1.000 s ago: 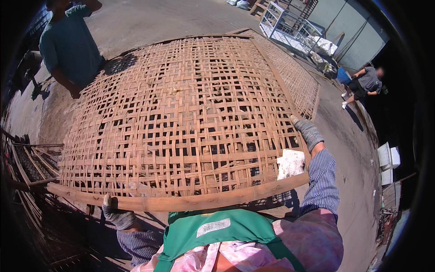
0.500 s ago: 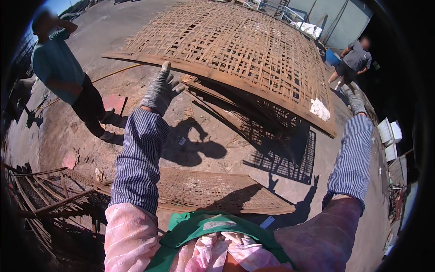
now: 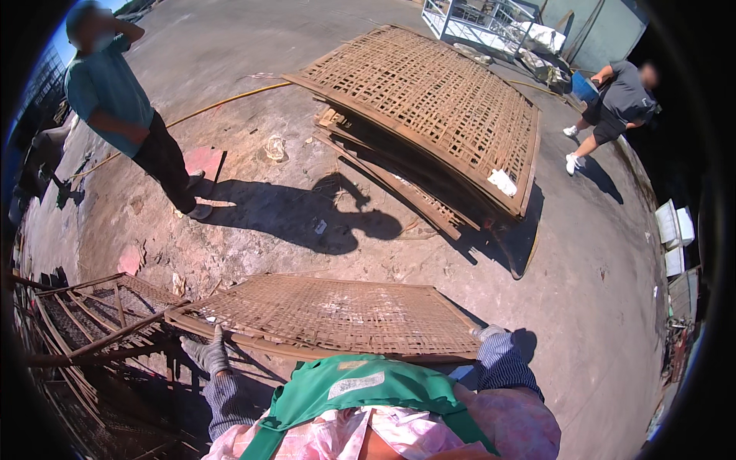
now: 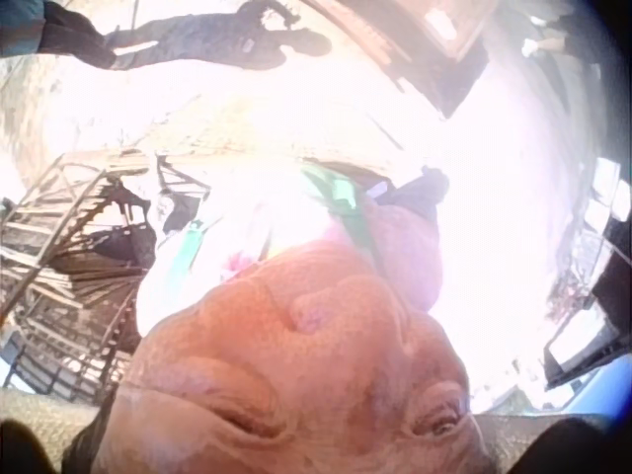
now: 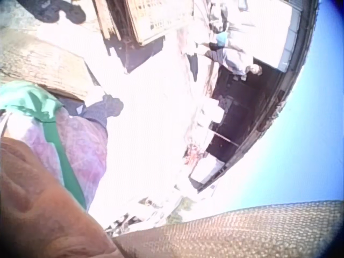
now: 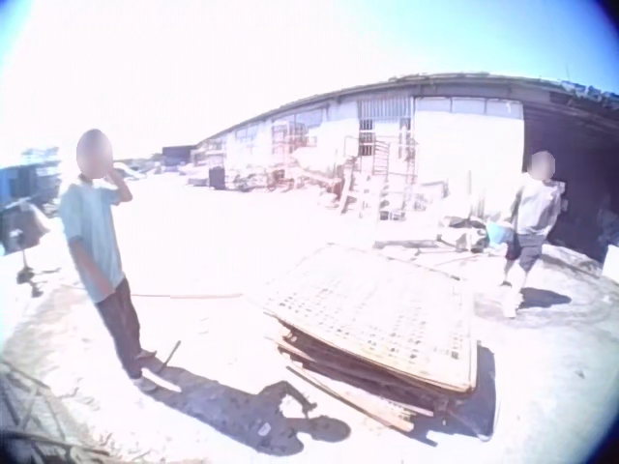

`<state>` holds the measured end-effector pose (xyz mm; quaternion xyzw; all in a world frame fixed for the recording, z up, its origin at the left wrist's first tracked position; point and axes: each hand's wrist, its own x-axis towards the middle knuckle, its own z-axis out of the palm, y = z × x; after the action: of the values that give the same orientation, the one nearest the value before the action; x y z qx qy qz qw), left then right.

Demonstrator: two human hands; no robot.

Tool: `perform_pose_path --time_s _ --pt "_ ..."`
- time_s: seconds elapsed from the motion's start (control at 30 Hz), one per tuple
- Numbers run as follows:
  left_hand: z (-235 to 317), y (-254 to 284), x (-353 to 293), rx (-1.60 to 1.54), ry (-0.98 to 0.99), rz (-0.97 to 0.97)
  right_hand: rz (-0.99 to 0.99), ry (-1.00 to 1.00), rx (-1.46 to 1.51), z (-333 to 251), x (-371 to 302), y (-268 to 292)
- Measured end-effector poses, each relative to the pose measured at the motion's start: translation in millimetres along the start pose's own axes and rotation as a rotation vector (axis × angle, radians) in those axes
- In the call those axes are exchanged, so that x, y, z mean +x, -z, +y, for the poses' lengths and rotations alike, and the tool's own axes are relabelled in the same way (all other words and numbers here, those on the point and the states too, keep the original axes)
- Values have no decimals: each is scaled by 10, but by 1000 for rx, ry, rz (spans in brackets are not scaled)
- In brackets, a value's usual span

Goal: The person lifts large wooden-framed wicker racks by hand from one stack and places them onto another stack in an outdoor yard.

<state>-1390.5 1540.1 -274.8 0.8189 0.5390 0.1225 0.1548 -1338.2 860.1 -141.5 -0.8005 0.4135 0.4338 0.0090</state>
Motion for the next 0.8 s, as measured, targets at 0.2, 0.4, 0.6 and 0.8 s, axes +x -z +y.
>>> perform_pose_path --time_s 0.2,0.4,0.6,0.8 --pt "196 -883 -245 -1327 819 -713 -26 78 -107 365 779 -267" --pt "714 -782 -194 -1401 576 -737 -49 128 -153 371 958 -250" --pt "935 -771 -51 -1318 556 -730 -15 116 -182 559 1262 -664" --pt "775 -748 -79 -1234 557 -716 -97 157 -151 504 1009 -565"
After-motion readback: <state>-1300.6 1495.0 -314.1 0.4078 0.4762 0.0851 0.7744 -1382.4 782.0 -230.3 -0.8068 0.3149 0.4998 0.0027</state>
